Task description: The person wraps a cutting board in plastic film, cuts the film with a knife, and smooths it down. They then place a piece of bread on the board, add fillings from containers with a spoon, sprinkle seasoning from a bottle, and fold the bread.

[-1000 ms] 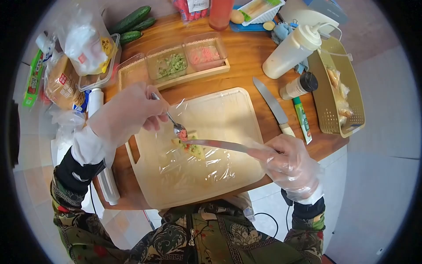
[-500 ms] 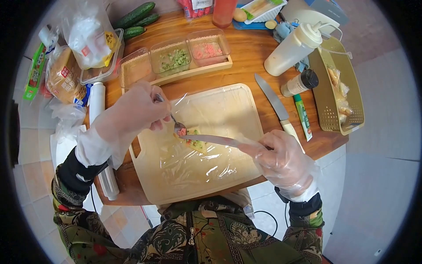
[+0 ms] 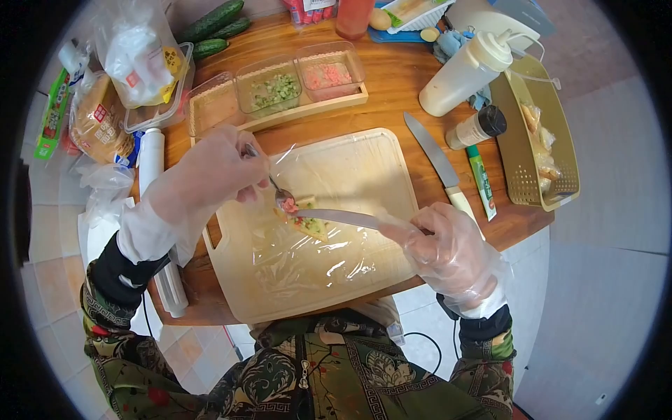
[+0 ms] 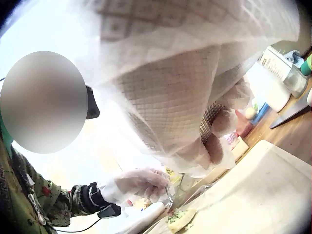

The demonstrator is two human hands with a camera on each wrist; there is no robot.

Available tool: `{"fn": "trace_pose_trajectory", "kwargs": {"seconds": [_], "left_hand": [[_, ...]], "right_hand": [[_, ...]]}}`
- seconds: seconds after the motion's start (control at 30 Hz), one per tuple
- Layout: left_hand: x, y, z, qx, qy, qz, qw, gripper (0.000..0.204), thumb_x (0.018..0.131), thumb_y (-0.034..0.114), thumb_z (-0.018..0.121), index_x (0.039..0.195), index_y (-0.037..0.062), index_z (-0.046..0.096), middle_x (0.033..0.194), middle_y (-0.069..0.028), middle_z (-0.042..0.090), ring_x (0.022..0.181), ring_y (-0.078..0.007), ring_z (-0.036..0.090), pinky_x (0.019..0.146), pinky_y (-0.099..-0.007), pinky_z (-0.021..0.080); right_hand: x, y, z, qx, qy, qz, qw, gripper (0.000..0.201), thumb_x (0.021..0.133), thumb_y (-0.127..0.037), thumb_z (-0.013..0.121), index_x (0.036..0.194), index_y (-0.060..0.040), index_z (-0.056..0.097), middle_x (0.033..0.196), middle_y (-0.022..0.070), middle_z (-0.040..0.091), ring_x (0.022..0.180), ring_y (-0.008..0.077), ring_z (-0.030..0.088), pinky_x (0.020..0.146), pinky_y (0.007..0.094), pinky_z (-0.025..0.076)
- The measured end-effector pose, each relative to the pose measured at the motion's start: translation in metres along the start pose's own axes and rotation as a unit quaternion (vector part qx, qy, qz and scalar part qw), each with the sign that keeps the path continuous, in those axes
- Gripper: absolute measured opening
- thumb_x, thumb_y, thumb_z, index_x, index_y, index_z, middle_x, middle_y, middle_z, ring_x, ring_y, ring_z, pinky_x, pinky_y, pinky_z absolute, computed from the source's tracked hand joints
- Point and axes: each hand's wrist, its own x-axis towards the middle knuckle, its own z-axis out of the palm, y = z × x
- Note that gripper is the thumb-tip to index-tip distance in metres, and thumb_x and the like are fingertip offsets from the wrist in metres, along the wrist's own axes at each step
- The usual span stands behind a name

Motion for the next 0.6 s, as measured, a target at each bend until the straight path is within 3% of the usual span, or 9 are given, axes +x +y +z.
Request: {"fn": "trace_pose_trajectory", "kwargs": {"seconds": [0.6], "left_hand": [[-0.0004,0.0054,0.0026,0.023,0.018,0.001,1.000,0.020,0.082,0.014,0.063,0.081,-0.0050,0.066,0.068,-0.0143,0.069,0.060,-0.0198,0.069,0.059,-0.0327,0.053]], "right_hand": [[-0.0064,0.0035,0.0013,0.010,0.002,0.018,1.000,0.046,0.059,0.005,0.074,0.101,-0.0130,0.079,0.071,0.0040,0.056,0.060,0.0242,0.056,0.049,0.0376,0.043]]}}
